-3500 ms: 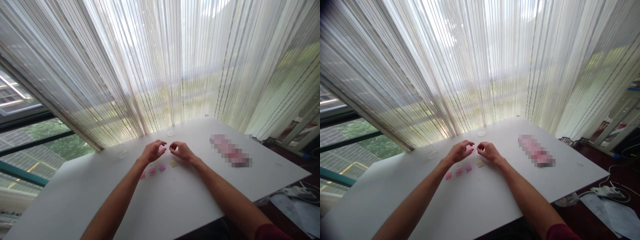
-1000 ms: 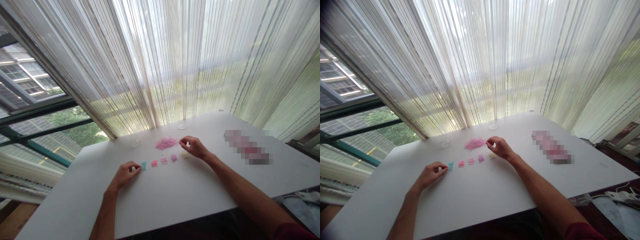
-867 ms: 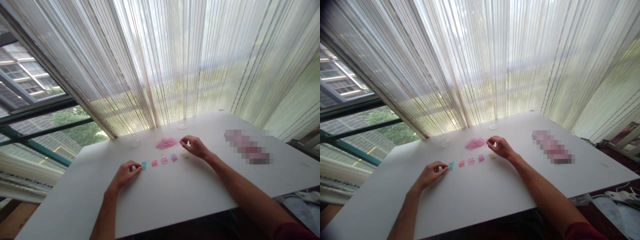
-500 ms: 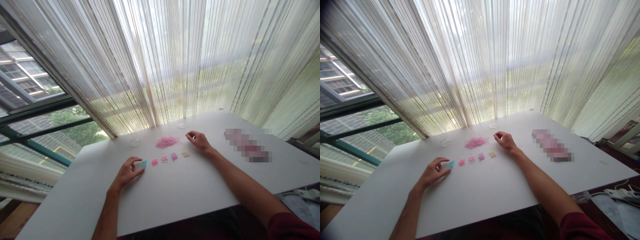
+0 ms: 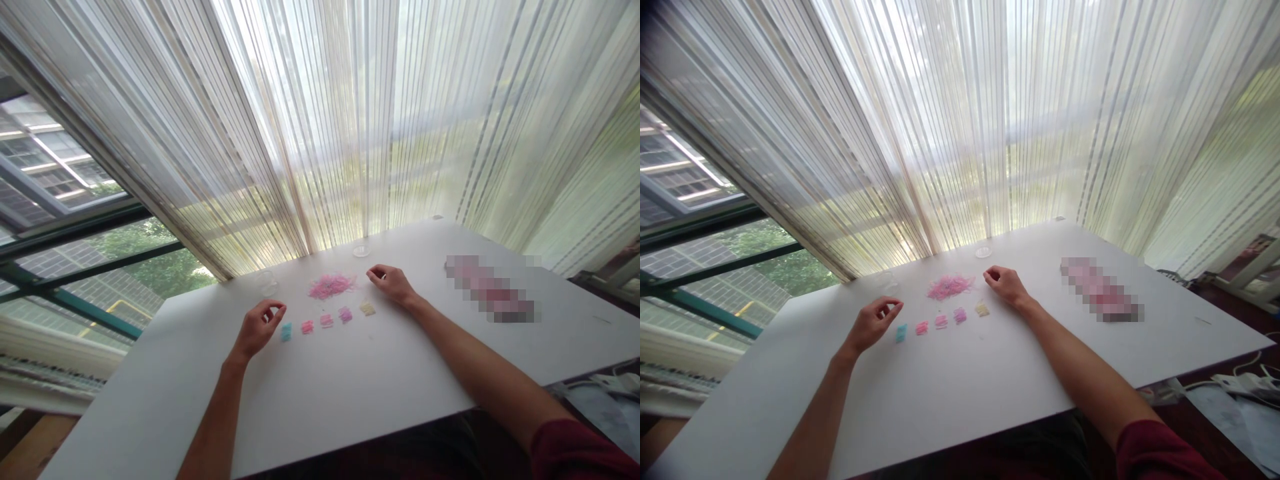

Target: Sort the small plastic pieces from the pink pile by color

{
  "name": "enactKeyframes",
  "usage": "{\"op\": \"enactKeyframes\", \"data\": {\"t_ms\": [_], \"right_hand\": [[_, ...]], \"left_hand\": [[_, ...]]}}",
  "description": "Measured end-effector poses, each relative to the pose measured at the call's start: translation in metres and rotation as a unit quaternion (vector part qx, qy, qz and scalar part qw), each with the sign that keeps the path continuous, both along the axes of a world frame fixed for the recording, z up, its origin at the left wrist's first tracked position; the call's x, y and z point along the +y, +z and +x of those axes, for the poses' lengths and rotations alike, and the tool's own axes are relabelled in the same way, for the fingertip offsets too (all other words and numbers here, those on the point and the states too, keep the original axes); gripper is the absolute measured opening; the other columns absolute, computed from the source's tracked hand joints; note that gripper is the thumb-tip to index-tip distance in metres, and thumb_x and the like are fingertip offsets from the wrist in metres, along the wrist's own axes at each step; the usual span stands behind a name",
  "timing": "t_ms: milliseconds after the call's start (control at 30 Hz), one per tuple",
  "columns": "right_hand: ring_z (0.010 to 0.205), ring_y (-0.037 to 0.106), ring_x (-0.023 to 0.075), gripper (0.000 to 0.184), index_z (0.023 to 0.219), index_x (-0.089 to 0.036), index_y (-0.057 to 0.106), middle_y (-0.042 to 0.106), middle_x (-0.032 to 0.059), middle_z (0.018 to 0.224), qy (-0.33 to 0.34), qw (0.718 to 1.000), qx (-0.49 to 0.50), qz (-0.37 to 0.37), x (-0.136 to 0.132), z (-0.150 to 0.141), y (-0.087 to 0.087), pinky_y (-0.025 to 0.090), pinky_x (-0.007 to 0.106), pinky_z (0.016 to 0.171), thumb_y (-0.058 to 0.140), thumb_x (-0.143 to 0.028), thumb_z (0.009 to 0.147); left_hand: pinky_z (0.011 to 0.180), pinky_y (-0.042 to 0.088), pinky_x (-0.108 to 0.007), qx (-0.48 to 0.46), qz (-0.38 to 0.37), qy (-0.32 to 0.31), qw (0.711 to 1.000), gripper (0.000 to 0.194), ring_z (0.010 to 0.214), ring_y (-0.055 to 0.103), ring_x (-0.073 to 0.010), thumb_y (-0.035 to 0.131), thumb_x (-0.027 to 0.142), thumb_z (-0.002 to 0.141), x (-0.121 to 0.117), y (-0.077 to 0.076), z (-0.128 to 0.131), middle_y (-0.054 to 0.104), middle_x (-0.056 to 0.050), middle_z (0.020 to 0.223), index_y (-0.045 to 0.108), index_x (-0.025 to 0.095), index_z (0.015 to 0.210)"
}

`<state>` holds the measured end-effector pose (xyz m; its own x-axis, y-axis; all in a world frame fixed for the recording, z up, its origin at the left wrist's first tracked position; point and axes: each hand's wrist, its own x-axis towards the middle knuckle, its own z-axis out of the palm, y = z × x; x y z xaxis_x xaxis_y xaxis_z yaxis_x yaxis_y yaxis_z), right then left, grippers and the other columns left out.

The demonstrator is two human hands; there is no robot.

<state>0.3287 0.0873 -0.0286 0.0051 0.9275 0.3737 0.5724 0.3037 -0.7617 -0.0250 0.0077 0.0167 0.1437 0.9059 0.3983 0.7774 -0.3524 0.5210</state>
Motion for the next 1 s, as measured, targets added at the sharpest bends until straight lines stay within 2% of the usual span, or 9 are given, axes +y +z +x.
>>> {"op": "enactKeyframes", "data": {"t_ms": [67, 133, 267, 400, 633, 733, 833, 1000], "right_hand": [[0.066, 0.063, 0.0152, 0.020, 0.078, -0.019, 0.071, 0.071, 0.0018, 0.072, 0.004, 1.000, -0.003, -0.003, 0.000, -0.001, -0.001, 0.048, 0.025, 0.067, 0.056, -0.032, 0.081], [0.067, 0.063, 0.0154, 0.020, 0.079, -0.019, 0.071, 0.071, 0.0020, 0.073, 0.006, 1.000, -0.007, -0.004, 0.000, -0.001, -0.002, 0.048, 0.025, 0.067, 0.056, -0.032, 0.082], [0.068, 0.063, 0.0156, 0.020, 0.081, -0.019, 0.071, 0.072, 0.0023, 0.074, 0.007, 1.000, -0.014, -0.012, 0.002, -0.001, -0.005, 0.047, 0.025, 0.068, 0.056, -0.031, 0.082], [0.069, 0.064, 0.0158, 0.020, 0.082, -0.019, 0.072, 0.072, 0.0027, 0.075, 0.013, 1.000, -0.019, -0.016, 0.004, -0.002, -0.008, 0.047, 0.026, 0.068, 0.056, -0.031, 0.083], [0.069, 0.064, 0.0157, 0.019, 0.084, -0.019, 0.072, 0.072, 0.0029, 0.076, 0.018, 0.999, -0.031, -0.010, 0.004, -0.003, -0.007, 0.047, 0.025, 0.067, 0.056, -0.029, 0.084], [0.069, 0.064, 0.0158, 0.019, 0.084, -0.020, 0.072, 0.073, 0.0029, 0.077, 0.019, 0.999, -0.035, -0.008, 0.003, -0.003, -0.006, 0.047, 0.025, 0.067, 0.056, -0.029, 0.084], [0.068, 0.063, 0.0152, 0.019, 0.084, -0.020, 0.073, 0.072, 0.0027, 0.076, 0.018, 0.999, -0.039, -0.008, 0.002, -0.004, -0.005, 0.047, 0.025, 0.067, 0.056, -0.029, 0.084], [0.069, 0.063, 0.0149, 0.018, 0.084, -0.019, 0.073, 0.073, 0.0034, 0.077, 0.023, 0.999, -0.041, -0.012, 0.002, -0.005, -0.004, 0.046, 0.024, 0.068, 0.057, -0.027, 0.085]], "left_hand": [[0.059, 0.048, -0.023, 0.032, -0.016, -0.031, 0.999, 0.030, 0.061, 0.057, -0.0122, 0.054, 0.046, 0.087, 0.018, 0.010, 0.012, 0.069, -0.002, 0.082, 0.069, 0.019, 0.089], [0.063, 0.049, -0.024, 0.067, -0.033, -0.064, 0.995, 0.030, 0.065, 0.059, -0.0131, 0.052, 0.044, 0.088, 0.038, 0.016, 0.024, 0.070, -0.003, 0.088, 0.069, 0.020, 0.094], [0.069, 0.051, -0.027, 0.138, -0.070, -0.084, 0.985, 0.028, 0.066, 0.060, -0.0140, 0.053, 0.036, 0.086, 0.073, 0.018, 0.047, 0.070, -0.005, 0.099, 0.068, 0.020, 0.103], [0.069, 0.051, -0.027, 0.181, -0.078, -0.099, 0.975, 0.031, 0.067, 0.060, -0.0137, 0.053, 0.035, 0.086, 0.092, 0.020, 0.073, 0.067, -0.006, 0.104, 0.068, 0.019, 0.107], [0.078, 0.051, -0.028, 0.270, -0.095, -0.150, 0.946, 0.030, 0.087, 0.064, -0.0186, 0.054, 0.035, 0.086, 0.110, 0.019, 0.129, 0.066, -0.004, 0.113, 0.069, 0.025, 0.110], [0.081, 0.050, -0.029, 0.286, -0.103, -0.156, 0.940, 0.031, 0.095, 0.064, -0.0218, 0.057, 0.036, 0.083, 0.112, 0.015, 0.146, 0.066, -0.004, 0.114, 0.069, 0.025, 0.110], [0.081, 0.050, -0.029, 0.299, -0.110, -0.159, 0.934, 0.030, 0.096, 0.064, -0.0228, 0.059, 0.035, 0.082, 0.112, 0.013, 0.152, 0.067, -0.004, 0.113, 0.071, 0.026, 0.107], [0.079, 0.049, -0.029, 0.304, -0.108, -0.157, 0.934, 0.024, 0.095, 0.063, -0.0223, 0.056, 0.033, 0.083, 0.111, 0.015, 0.149, 0.068, -0.003, 0.111, 0.074, 0.027, 0.098]]}}
